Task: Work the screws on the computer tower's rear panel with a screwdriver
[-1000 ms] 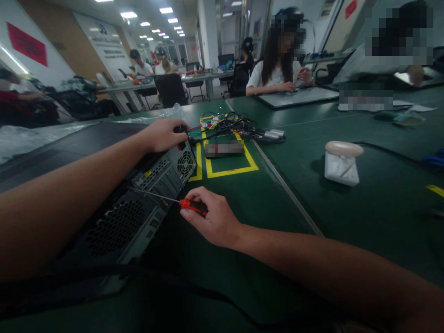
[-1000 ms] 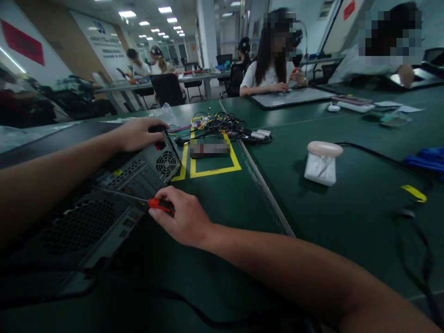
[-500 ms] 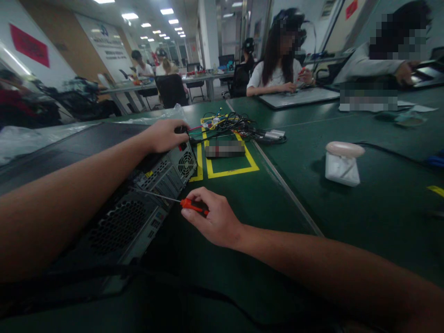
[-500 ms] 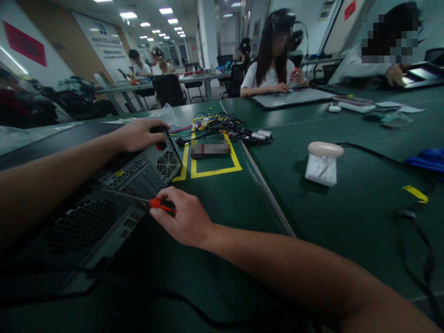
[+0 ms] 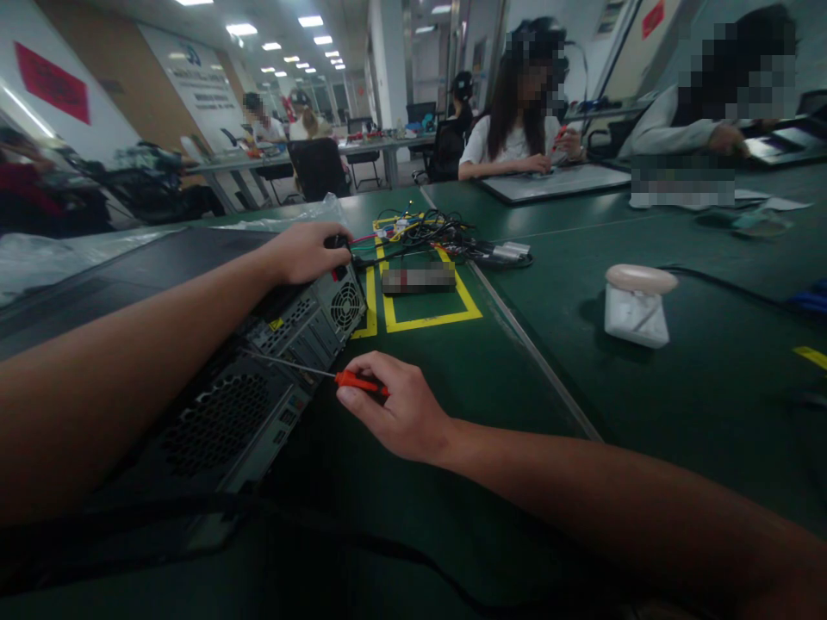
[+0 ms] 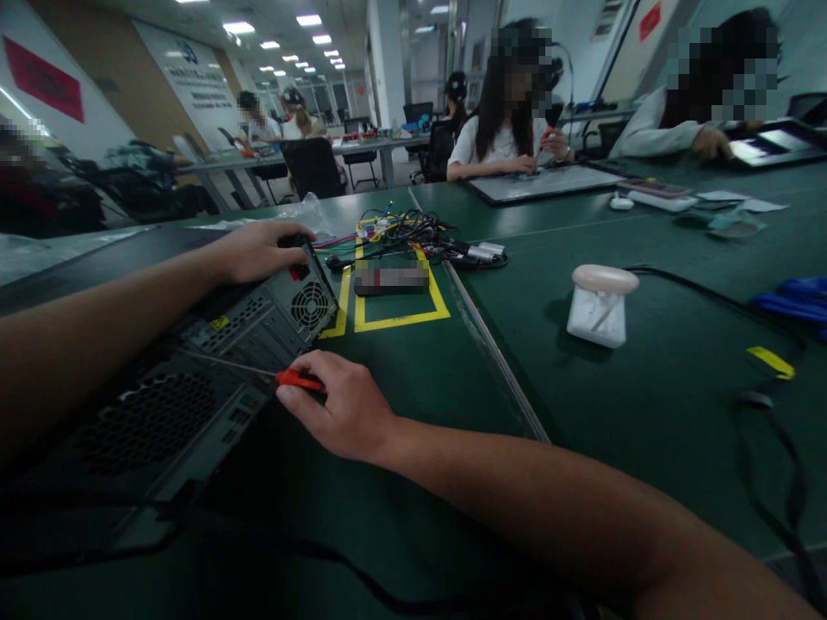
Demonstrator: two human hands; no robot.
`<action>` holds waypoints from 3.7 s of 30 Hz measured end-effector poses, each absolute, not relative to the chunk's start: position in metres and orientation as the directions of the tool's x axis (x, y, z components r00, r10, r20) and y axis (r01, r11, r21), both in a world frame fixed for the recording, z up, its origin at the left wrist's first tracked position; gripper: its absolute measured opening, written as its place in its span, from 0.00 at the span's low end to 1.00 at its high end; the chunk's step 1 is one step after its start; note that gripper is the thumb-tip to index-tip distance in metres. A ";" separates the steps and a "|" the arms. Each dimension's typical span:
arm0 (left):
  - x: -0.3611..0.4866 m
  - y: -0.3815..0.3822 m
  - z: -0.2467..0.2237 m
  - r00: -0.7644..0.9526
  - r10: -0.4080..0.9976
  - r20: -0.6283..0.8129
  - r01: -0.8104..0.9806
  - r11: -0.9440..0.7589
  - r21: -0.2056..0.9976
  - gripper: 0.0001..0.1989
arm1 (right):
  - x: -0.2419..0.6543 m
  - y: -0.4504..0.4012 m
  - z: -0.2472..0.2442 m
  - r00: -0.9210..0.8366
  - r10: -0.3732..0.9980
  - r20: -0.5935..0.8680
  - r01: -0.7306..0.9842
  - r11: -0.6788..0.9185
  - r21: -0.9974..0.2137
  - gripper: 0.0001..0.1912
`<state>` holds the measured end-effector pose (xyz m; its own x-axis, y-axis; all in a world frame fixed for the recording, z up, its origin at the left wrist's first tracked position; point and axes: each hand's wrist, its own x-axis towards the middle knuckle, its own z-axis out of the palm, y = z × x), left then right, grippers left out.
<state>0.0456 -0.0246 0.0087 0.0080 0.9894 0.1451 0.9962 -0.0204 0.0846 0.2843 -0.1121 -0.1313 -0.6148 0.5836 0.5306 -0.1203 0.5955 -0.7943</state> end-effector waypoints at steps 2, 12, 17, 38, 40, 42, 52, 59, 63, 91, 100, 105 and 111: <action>0.046 -0.025 0.009 0.005 0.990 0.144 0.996 -0.018 0.089 0.31 | 0.284 -0.112 -0.131 -0.623 0.581 0.525 -0.107 0.601 -0.792 0.14; 0.046 -0.025 0.008 0.010 0.988 0.154 0.997 -0.021 0.075 0.31 | 0.284 -0.113 -0.131 -0.620 0.595 0.511 -0.112 0.578 -0.808 0.16; 0.044 -0.024 0.007 0.022 0.989 0.146 0.995 -0.036 0.091 0.32 | 0.283 -0.113 -0.131 -0.621 0.619 0.481 -0.082 0.559 -0.825 0.15; 0.047 -0.025 0.008 -0.001 0.987 0.163 0.995 -0.015 0.098 0.31 | 0.286 -0.113 -0.126 -0.644 0.599 0.477 -0.093 0.557 -0.825 0.10; 0.046 -0.025 0.008 -0.003 0.987 0.158 0.995 -0.013 0.100 0.30 | 0.286 -0.113 -0.127 -0.640 0.599 0.480 -0.099 0.556 -0.825 0.11; 0.046 -0.025 0.009 -0.001 0.989 0.145 0.995 -0.013 0.096 0.31 | 0.285 -0.113 -0.127 -0.637 0.601 0.483 -0.102 0.555 -0.825 0.11; 0.047 -0.026 0.010 0.003 0.991 0.137 0.996 -0.014 0.083 0.32 | 0.286 -0.113 -0.125 -0.638 0.600 0.483 -0.107 0.552 -0.827 0.11; 0.046 -0.026 0.010 0.008 0.990 0.141 0.996 -0.021 0.090 0.33 | 0.286 -0.114 -0.127 -0.635 0.607 0.478 -0.110 0.541 -0.834 0.11; 0.047 -0.026 0.010 0.002 0.989 0.145 0.996 -0.015 0.090 0.32 | 0.286 -0.113 -0.127 -0.639 0.606 0.474 -0.100 0.546 -0.832 0.13; 0.044 -0.023 0.010 0.013 0.992 0.125 0.996 -0.024 0.088 0.32 | 0.285 -0.116 -0.127 -0.621 0.617 0.484 -0.125 0.531 -0.838 0.09; 0.045 -0.024 0.008 0.000 0.988 0.153 0.995 -0.016 0.103 0.31 | 0.283 -0.115 -0.132 -0.610 0.616 0.498 -0.093 0.568 -0.817 0.13; 0.046 -0.025 0.010 0.015 0.991 0.132 0.997 -0.025 0.075 0.33 | 0.282 -0.113 -0.134 -0.590 0.595 0.546 -0.117 0.607 -0.786 0.14; 0.044 -0.024 0.008 0.015 0.988 0.152 0.996 -0.027 0.082 0.33 | 0.281 -0.117 -0.134 -0.589 0.599 0.543 -0.141 0.585 -0.798 0.13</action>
